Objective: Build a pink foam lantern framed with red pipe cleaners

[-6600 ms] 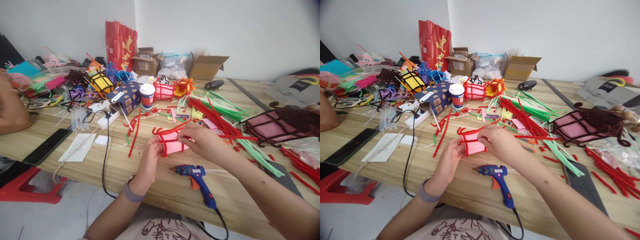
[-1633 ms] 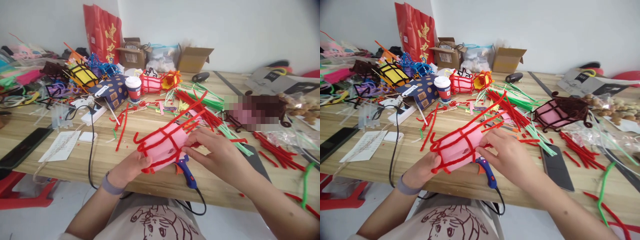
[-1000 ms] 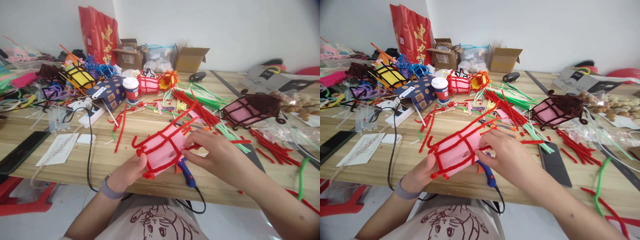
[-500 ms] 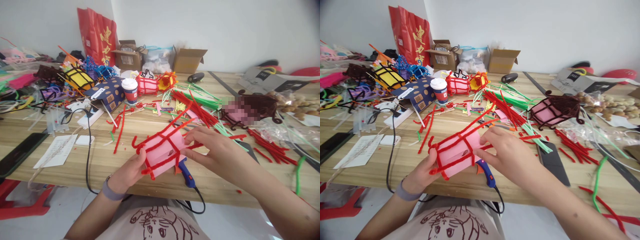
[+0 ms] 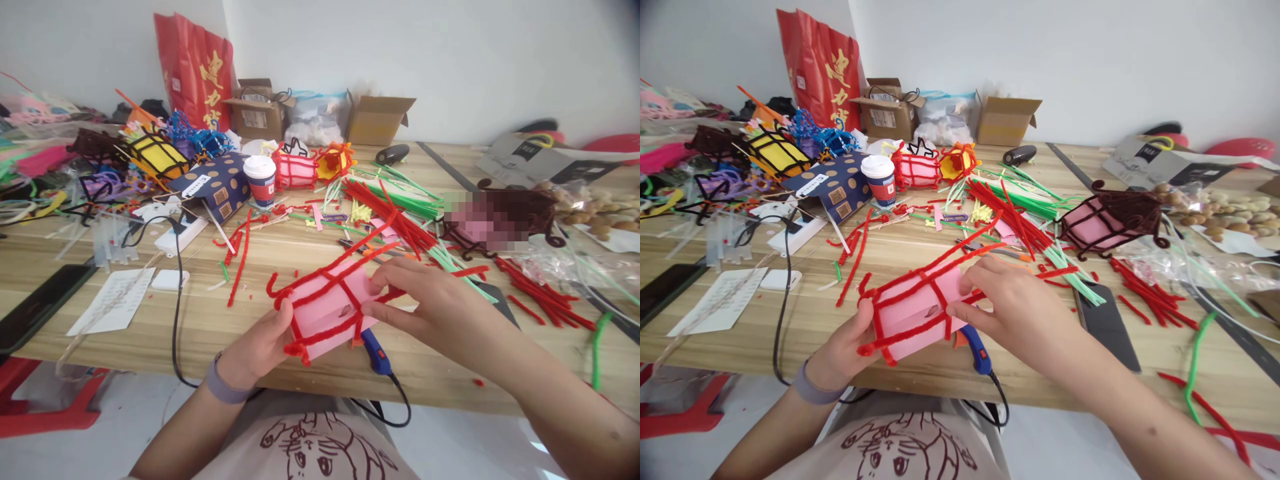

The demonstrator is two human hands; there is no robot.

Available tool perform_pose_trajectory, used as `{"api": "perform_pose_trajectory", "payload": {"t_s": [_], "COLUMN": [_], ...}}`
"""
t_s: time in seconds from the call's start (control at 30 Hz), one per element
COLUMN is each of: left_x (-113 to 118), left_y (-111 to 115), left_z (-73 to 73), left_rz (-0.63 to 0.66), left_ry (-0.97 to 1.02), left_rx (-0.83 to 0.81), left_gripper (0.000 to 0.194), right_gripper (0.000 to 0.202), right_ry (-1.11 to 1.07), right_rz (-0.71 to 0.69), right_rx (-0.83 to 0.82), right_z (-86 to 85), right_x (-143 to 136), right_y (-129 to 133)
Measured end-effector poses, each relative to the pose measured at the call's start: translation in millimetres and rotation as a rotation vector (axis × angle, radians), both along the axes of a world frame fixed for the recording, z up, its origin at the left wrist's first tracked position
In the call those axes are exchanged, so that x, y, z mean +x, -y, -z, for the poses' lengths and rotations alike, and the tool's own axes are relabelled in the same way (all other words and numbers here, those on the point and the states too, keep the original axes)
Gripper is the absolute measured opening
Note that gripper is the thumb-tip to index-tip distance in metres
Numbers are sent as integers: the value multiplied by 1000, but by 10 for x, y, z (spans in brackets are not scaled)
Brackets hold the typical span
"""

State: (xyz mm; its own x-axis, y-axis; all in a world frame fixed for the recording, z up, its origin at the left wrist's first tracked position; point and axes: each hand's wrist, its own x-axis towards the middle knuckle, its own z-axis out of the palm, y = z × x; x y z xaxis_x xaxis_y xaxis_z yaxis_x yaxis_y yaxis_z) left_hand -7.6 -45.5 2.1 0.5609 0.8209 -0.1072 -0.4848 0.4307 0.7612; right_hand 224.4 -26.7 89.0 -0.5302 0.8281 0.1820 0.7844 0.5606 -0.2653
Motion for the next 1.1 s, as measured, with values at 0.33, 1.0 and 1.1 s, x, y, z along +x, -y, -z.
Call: {"api": "perform_pose_trajectory", "payload": {"t_s": [0.33,1.0,1.1], "left_x": [6,0,-20], "left_y": [2,-2,-2], "left_z": [-16,69,102], "left_rz": [13,46,30], "left_ry": [-3,149,129], "left_rx": [13,69,74], "left_gripper": [56,50,46], "right_gripper": [12,8,8], "right_ry": [-4,-127,-115], "right_rz": [39,74,86], "right_rx": [-106,-239,-244], "right_z": [17,-36,-35], "right_x": [-1,-3,-30], "right_y": [7,-6,-7]}}
